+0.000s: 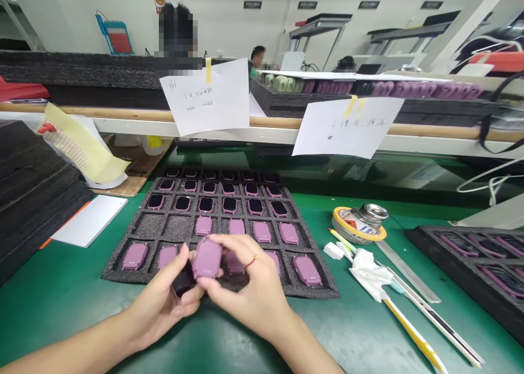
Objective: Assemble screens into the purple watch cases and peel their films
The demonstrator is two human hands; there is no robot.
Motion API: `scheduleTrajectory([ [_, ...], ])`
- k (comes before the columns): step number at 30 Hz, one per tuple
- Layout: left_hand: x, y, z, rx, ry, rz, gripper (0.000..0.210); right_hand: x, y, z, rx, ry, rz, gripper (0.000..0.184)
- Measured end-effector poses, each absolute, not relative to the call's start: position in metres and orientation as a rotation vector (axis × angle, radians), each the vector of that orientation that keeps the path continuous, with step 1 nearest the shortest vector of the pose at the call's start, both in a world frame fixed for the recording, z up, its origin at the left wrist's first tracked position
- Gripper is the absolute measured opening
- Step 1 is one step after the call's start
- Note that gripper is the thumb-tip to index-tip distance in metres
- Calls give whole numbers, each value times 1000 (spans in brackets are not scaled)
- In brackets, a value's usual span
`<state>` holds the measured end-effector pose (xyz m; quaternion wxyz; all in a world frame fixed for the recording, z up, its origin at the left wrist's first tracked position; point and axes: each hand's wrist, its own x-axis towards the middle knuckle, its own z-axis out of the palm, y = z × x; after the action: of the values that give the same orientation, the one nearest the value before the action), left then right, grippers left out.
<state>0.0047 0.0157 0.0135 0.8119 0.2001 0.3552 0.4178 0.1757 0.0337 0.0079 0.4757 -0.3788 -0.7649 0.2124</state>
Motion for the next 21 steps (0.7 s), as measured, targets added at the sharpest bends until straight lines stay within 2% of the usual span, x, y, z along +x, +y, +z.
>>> scheduleTrajectory([
  [5,8,8,7,802,816,686,68,182,55,0,-1082,-1711,455,28],
  [10,4,2,7,1119,795,403,85,150,72,0,-1123,-1941,491,32],
  [16,4,12,-3,1098,863,410,77,95,99,-7,-1139,-2101,516,36],
  [21,0,16,-5,892,771,535,62,107,94,4,-1142,-2034,582,33],
])
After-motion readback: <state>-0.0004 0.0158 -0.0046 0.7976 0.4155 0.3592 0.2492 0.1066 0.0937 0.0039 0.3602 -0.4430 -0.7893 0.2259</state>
